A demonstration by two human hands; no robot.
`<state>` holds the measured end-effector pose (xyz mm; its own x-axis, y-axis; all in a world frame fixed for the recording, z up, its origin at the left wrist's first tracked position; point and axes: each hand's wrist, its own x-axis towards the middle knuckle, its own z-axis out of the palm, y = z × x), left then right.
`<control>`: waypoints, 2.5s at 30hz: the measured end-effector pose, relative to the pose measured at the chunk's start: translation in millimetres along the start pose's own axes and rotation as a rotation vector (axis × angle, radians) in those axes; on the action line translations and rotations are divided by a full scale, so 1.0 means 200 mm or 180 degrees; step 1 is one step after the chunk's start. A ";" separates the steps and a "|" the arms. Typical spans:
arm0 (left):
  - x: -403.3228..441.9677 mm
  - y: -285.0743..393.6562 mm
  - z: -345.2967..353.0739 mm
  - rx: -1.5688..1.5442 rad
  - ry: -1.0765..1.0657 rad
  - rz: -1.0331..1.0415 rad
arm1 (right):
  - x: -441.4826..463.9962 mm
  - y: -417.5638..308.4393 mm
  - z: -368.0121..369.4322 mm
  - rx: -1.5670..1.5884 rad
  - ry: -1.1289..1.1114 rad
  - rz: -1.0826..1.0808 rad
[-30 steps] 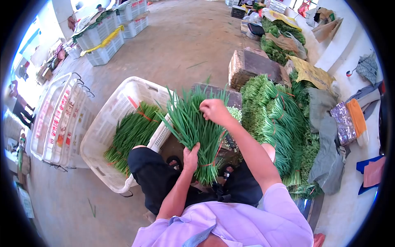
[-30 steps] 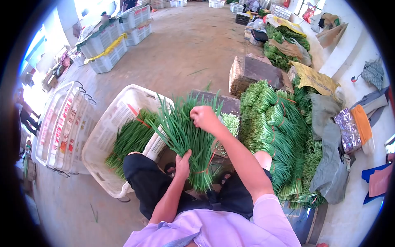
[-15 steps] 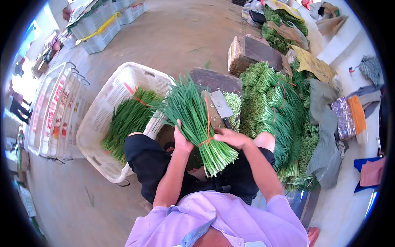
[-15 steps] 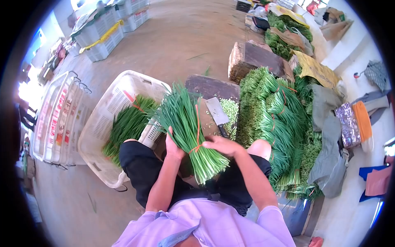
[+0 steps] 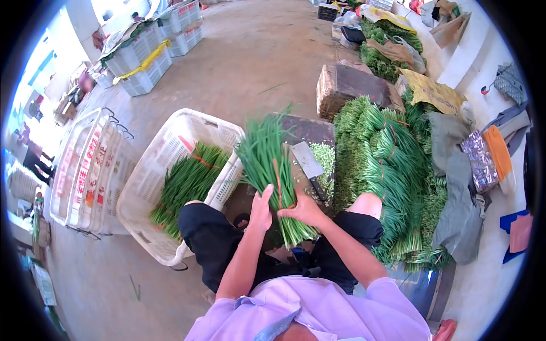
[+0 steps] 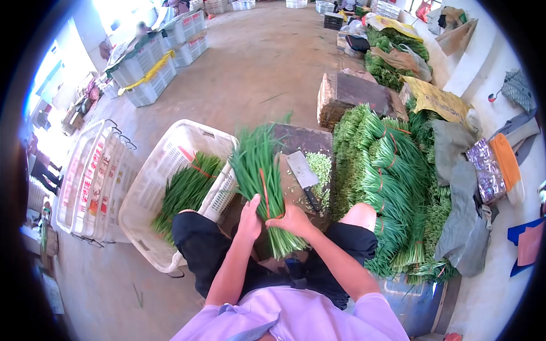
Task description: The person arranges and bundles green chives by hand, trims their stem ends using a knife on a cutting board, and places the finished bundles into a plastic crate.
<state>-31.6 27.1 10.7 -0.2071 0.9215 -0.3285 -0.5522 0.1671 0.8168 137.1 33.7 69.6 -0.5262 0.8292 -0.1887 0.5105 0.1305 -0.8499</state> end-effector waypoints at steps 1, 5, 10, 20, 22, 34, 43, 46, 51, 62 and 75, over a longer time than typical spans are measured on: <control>0.02 -0.01 -0.01 -0.0101 0.0170 0.0066 | 0.01 0.03 0.02 0.0036 -0.0007 -0.0136; 0.05 -0.03 -0.07 -0.0685 0.0632 -0.0088 | 0.06 0.13 0.15 -0.0137 0.0246 -0.0235; -0.03 -0.11 -0.07 -0.0437 0.0449 0.0261 | 0.30 0.07 0.19 0.0545 0.1302 0.0137; -0.08 -0.02 -0.04 -0.0849 0.0472 0.0323 | 0.33 0.18 0.14 0.1825 0.1172 0.0322; -0.07 -0.01 -0.05 -0.0862 0.0484 0.0239 | 0.28 0.16 0.12 0.2010 0.1050 -0.0270; -0.07 0.15 -0.01 -0.1027 0.0235 0.0528 | 0.11 0.02 -0.12 0.0724 -0.0204 -0.0025; -0.06 -0.06 -0.04 0.0228 0.0412 0.1236 | 0.09 -0.28 -0.16 0.1218 0.1121 -0.1019; -0.11 -0.06 0.01 0.0643 0.0398 0.1377 | 0.14 -0.30 -0.13 0.0734 0.1209 -0.1519; -0.16 -0.07 0.01 0.0757 0.0300 0.1369 | 0.21 -0.37 -0.26 0.0243 0.1866 -0.1425; -0.14 -0.13 -0.03 0.0616 0.0318 0.1317 | 0.33 -0.32 -0.42 0.2448 0.1316 -0.0727; -0.12 -0.11 0.00 0.0952 0.0461 0.1415 | 0.35 -0.36 -0.23 -0.1113 0.1766 -0.2150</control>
<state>-15.1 2.0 0.3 -0.4886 0.8719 0.0340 -0.1373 -0.1153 0.9838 95.2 107.0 139.9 -0.4320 0.6471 0.6282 0.4381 0.7594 -0.4810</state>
